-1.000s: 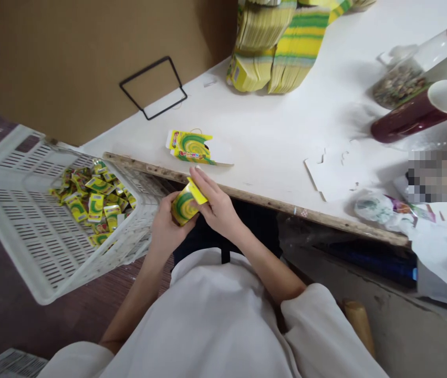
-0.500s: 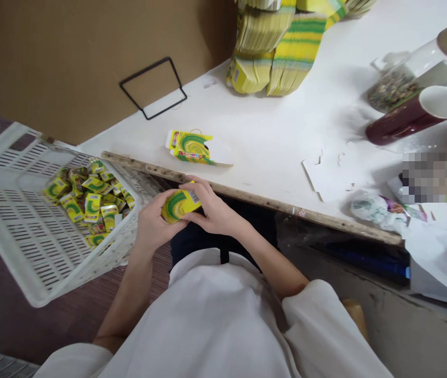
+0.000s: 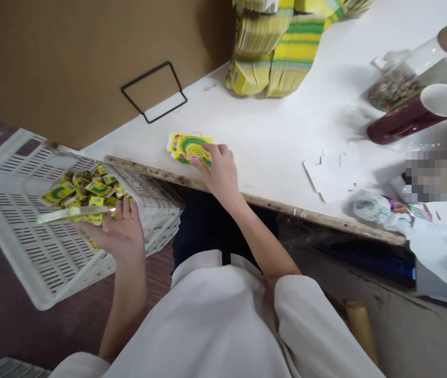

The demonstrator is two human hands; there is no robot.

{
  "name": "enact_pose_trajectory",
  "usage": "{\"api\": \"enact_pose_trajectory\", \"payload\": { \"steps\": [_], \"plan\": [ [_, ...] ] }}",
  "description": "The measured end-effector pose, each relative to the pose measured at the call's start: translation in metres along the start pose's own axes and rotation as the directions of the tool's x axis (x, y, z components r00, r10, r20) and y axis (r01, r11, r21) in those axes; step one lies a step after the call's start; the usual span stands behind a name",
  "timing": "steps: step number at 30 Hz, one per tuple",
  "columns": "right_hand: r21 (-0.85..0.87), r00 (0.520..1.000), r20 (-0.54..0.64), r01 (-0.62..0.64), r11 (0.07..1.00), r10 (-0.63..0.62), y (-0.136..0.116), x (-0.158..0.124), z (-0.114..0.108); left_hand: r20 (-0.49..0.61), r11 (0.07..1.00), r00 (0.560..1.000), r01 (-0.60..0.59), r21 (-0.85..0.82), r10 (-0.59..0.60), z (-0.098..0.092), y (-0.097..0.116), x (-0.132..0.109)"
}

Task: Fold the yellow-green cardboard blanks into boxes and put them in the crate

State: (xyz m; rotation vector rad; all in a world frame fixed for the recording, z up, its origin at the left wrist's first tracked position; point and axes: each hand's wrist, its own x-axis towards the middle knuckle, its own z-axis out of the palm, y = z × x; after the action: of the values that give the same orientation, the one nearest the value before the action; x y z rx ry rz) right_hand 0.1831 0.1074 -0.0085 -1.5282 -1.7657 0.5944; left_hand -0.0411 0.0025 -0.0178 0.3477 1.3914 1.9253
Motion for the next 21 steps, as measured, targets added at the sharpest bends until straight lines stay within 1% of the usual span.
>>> {"api": "enact_pose_trajectory", "payload": {
  "steps": [2, 3, 5, 7, 9, 11, 14, 16, 18, 19, 20, 21],
  "plan": [
    [-0.169, 0.996, -0.025, -0.09, 0.981, 0.087, 0.005, 0.015, 0.003, -0.04, 0.994, 0.994, 0.105, 0.013, -0.105, -0.001, -0.004, -0.002],
    [-0.229, 0.995, -0.011, -0.101, 0.968, 0.101, 0.007, 0.02, 0.004, -0.033, 0.992, 0.992, 0.126, 0.028, -0.125, 0.0, -0.007, -0.005],
    [-0.287, 0.996, 0.026, -0.072, 0.955, 0.083, 0.008, 0.025, 0.007, 0.036, 0.991, 0.991, 0.124, 0.059, -0.126, 0.004, -0.014, -0.015],
    [-0.273, 0.999, 0.029, -0.028, 0.962, 0.038, 0.008, 0.026, 0.009, 0.144, 0.989, 0.983, 0.102, 0.103, -0.116, 0.011, -0.02, -0.025],
    [-0.213, 1.0, 0.016, -0.008, 0.977, 0.012, 0.009, 0.025, 0.01, 0.258, 0.985, 0.958, 0.087, 0.147, -0.123, 0.018, -0.024, -0.032],
    [-0.136, 1.0, 0.015, -0.008, 0.991, 0.01, 0.009, 0.023, 0.009, 0.35, 0.982, 0.926, 0.088, 0.166, -0.142, 0.024, -0.027, -0.035],
    [0.044, 1.0, 0.019, -0.016, 0.999, 0.015, 0.005, 0.017, 0.003, 0.45, 0.981, 0.879, 0.084, 0.174, -0.155, 0.033, -0.03, -0.034],
    [0.192, 1.0, 0.025, 0.006, 0.981, -0.011, -0.004, 0.009, -0.006, 0.502, 0.987, 0.856, 0.052, 0.153, -0.123, 0.04, -0.031, -0.034],
    [0.306, 0.992, 0.092, 0.057, 0.95, -0.089, -0.018, -0.004, -0.015, 0.519, 0.995, 0.852, 0.013, 0.097, -0.062, 0.048, -0.03, -0.035],
    [0.347, 0.976, 0.161, 0.081, 0.934, -0.144, -0.025, -0.013, -0.018, 0.515, 0.998, 0.856, -0.004, 0.067, -0.031, 0.051, -0.028, -0.037],
    [0.399, 0.945, 0.252, 0.096, 0.912, -0.21, -0.033, -0.022, -0.021, 0.507, 0.999, 0.862, -0.016, 0.041, -0.007, 0.055, -0.025, -0.039],
    [0.46, 0.9, 0.347, 0.084, 0.884, -0.265, -0.04, -0.031, -0.021, 0.496, 0.999, 0.868, -0.026, 0.021, 0.013, 0.058, -0.022, -0.041]
  ]
}}
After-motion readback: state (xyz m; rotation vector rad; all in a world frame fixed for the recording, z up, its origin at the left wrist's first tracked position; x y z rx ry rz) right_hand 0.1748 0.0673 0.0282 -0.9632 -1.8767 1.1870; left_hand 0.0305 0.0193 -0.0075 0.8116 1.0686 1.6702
